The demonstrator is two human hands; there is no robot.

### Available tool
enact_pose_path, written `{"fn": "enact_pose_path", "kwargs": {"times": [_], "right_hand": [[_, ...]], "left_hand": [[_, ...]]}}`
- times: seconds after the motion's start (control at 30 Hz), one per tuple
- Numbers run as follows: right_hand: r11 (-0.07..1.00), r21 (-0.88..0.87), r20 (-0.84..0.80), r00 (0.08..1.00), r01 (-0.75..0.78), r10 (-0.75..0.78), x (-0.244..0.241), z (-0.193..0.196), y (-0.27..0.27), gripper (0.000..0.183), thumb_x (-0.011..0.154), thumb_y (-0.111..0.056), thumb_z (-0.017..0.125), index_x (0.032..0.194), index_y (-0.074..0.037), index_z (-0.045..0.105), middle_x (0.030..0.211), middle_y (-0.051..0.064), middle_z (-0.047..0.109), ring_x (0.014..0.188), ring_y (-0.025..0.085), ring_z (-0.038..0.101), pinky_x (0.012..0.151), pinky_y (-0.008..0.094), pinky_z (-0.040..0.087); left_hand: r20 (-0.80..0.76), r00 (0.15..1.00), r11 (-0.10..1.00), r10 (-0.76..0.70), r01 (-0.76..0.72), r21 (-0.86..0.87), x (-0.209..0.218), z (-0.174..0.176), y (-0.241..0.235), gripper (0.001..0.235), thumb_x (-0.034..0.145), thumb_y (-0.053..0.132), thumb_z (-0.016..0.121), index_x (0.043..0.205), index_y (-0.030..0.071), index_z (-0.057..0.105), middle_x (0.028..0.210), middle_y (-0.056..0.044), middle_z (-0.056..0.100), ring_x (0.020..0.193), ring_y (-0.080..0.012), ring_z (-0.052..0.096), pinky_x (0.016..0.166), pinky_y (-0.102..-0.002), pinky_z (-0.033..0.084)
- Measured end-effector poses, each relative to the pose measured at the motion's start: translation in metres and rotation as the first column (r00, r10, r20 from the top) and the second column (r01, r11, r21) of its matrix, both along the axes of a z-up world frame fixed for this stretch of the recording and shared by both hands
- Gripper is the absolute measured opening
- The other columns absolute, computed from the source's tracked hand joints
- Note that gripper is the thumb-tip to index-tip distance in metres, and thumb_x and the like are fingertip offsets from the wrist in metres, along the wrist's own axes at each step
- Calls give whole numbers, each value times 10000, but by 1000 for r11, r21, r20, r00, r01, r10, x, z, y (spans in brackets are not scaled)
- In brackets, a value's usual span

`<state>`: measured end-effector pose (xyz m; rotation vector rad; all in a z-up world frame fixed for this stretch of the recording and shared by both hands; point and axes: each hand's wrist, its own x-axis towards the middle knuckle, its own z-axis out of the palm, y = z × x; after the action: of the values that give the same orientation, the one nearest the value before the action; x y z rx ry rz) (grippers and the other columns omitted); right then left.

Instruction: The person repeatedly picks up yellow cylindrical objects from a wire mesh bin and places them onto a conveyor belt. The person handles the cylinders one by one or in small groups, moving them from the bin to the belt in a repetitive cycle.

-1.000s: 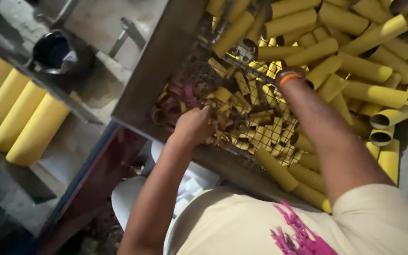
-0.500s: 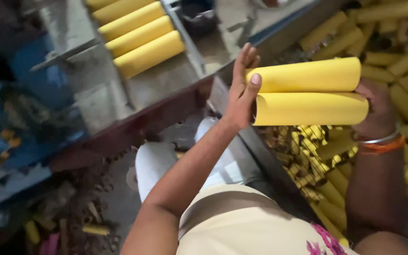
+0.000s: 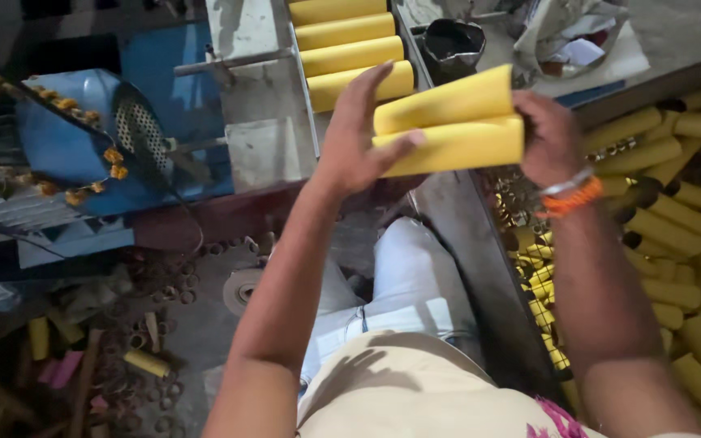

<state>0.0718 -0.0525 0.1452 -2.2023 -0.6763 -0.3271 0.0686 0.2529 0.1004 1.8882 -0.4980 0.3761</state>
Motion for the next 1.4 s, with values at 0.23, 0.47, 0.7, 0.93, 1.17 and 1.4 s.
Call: {"fn": "enact_pose_path", "kwargs": {"times": [0.23,0.47,0.7,0.93,1.17,1.4], "right_hand": [[914,-402,124,992,45,5,60,-27,76,366,915,64,622,1200,-116,764,1073,132,746,957,364,658,884,447,503],[968,-55,232,946,247,-228,25,-57,-6,311,953,79,608,1216,-50,713,1171,173,680,1072,388,654,948,447,521],[763,-399,-488,587,509,-646,-109,-220,-130,288,973,-164,618,1235,-92,714,1137,212,725,1007,387,697,885,473,551],[620,-600,-225,636,507,-738,-200,-313,-195,450,876,-329,690,1241,-68,722,1379,301,578,1251,498,517,1064,467,444],[260,-929,-146,386,262,-911,-190,-315,-272,438,920,-459,683,1199,-125,730,1203,142,685,1125,356,621,899,503,476],[123,-985,-162,416,-120,-895,-191,-391,-319,404,853,-459,710,1119,-161,771,1154,83,712,1078,301,656,860,477,458]], "left_hand": [[-117,987,699,108,8,715,60,0,-24,1413,509,663,923,1592,77,231,1528,-203,419,1470,-375,338,1223,-618,157],[-148,966,433,213,43,900,70,-18,-21,1430,462,682,941,1573,91,262,1548,-215,364,1456,-417,295,1179,-655,142],[75,988,777,-137,60,627,16,0,-106,966,804,393,884,1576,76,397,1572,-231,414,1460,-435,369,1240,-612,238],[-67,769,643,-635,575,506,-60,-25,-249,837,736,267,827,1458,59,459,1406,-240,509,1272,-457,522,1077,-574,418],[-459,754,387,-470,644,661,-55,-68,-248,609,799,321,800,1295,81,543,1136,-201,640,952,-419,677,759,-533,556],[-506,749,327,-427,650,686,-61,-92,-239,326,835,311,739,1024,69,630,882,-201,687,813,-420,685,691,-529,553]]}}
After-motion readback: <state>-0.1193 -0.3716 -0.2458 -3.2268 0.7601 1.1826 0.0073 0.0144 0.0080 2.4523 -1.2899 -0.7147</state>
